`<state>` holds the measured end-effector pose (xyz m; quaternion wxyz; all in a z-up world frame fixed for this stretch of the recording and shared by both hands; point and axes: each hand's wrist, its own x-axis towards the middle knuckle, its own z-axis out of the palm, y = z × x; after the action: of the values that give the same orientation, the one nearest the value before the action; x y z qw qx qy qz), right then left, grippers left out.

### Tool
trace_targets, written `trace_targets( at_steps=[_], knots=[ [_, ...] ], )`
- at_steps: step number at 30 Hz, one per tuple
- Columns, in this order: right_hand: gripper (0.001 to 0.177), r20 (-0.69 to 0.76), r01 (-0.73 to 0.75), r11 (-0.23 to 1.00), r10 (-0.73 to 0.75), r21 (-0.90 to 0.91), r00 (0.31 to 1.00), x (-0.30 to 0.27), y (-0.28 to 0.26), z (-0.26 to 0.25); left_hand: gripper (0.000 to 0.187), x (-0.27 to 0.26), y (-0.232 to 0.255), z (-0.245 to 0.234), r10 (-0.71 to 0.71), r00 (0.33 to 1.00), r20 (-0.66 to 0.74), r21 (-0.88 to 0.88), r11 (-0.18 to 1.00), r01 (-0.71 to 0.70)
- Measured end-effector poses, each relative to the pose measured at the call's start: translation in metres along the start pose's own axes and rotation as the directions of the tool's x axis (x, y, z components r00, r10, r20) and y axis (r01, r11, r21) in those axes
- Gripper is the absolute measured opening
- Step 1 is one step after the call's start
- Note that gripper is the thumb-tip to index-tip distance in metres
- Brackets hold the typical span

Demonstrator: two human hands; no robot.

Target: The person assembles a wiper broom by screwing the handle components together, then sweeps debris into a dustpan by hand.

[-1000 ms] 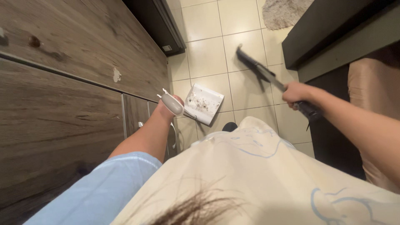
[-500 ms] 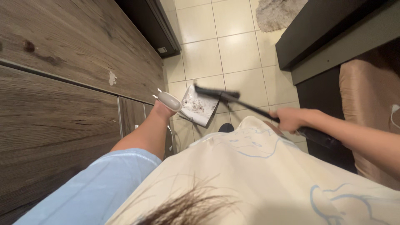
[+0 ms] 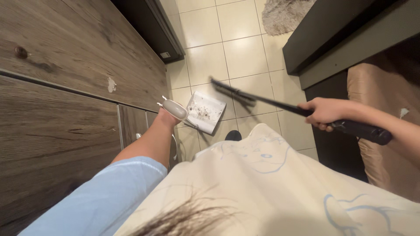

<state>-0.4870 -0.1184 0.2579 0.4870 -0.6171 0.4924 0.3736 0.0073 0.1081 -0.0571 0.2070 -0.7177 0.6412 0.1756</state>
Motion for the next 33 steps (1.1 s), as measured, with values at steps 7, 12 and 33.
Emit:
trace_targets(
  at_steps=[7, 12, 33],
  knots=[
    [0.049, -0.134, 0.043, 0.97, -0.011, 0.24, 0.991, 0.05, 0.03, -0.021, 0.026, -0.044, 0.028, -0.06, -0.087, 0.994, 0.065, -0.132, 0.987, 0.095],
    [0.036, -0.154, 0.089, 0.99, -0.071, 0.111, 0.986, 0.087, 0.007, -0.005, 0.024, -0.05, 0.027, -0.065, -0.086, 0.991, 0.1, -0.169, 0.98, 0.102],
    [0.065, 0.115, 0.09, 0.996, -0.093, 0.028, 0.989, 0.023, -0.022, 0.059, 0.026, -0.018, 0.006, -0.003, 0.068, 0.998, 0.002, 0.001, 0.998, -0.068]
  ],
)
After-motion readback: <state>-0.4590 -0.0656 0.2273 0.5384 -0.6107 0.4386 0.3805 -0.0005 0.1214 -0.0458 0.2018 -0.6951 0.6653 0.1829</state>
